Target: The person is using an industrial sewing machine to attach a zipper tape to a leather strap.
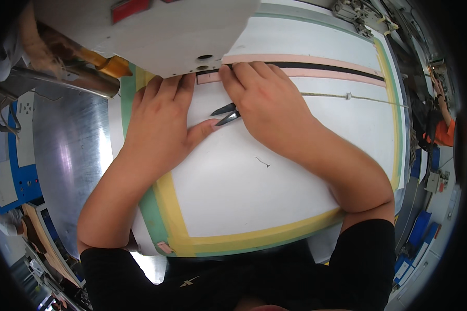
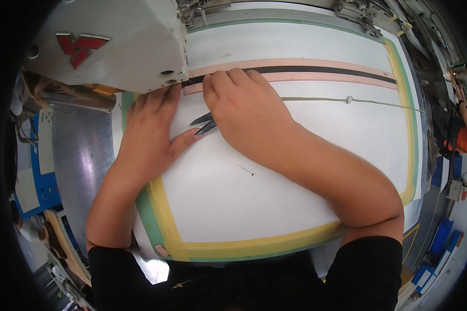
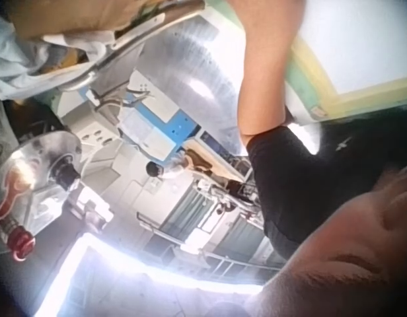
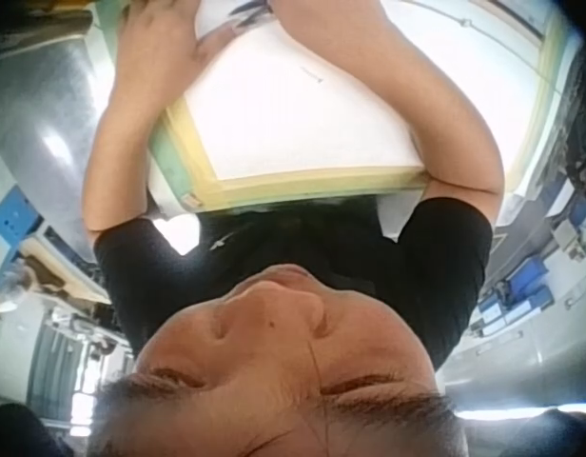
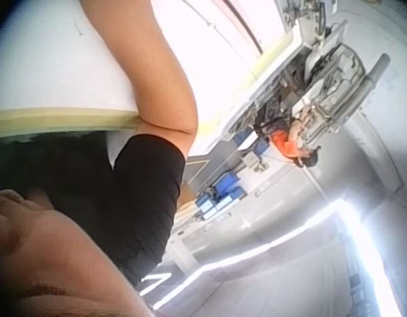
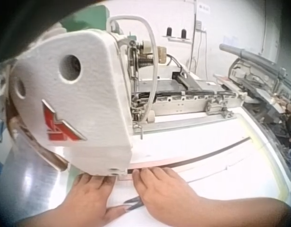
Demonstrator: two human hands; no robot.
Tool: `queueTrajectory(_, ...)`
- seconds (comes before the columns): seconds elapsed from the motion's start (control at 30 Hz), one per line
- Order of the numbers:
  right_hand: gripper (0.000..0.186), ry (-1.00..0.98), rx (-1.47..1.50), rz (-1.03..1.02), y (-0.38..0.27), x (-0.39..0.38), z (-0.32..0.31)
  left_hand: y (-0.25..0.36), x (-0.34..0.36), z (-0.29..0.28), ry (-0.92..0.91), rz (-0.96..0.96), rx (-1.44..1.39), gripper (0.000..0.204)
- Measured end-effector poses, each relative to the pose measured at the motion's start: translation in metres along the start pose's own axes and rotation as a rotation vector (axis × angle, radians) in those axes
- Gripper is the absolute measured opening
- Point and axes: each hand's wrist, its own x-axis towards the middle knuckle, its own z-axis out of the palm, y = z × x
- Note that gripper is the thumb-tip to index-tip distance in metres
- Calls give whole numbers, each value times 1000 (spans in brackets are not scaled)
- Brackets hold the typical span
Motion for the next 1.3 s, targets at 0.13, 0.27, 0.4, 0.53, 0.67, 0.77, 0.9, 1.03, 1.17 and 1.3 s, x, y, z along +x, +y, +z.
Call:
queueTrajectory(0.13,40,-11,0,15,0,1,-1,-1,0,0,4,-2,-9,87)
queueTrajectory(0.27,39,-9,27,22,1,2,-2,1,1,-2,-1,-4,-11,87)
queueTrajectory(0.4,39,-15,14,17,0,3,-2,0,-1,-1,23,-3,-1,87)
queueTrajectory(0.53,39,-25,5,18,2,2,-4,4,-1,6,46,-9,-13,87)
queueTrajectory(0.67,39,-13,-28,4,3,0,-4,7,-4,17,163,76,32,82)
queueTrajectory(0.77,38,3,-86,5,2,0,-5,10,-2,18,179,118,39,78)
queueTrajectory(0.9,29,13,-116,47,7,-8,-3,10,-2,21,188,87,76,73)
queueTrajectory(1.03,22,-30,-124,84,8,-12,-9,0,-10,16,216,109,142,73)
queueTrajectory(1.17,28,-24,-49,168,31,-34,-26,-2,-19,15,207,37,151,74)
queueTrajectory(1.3,37,-67,-76,253,46,-55,-41,5,-20,14,203,-16,149,76)
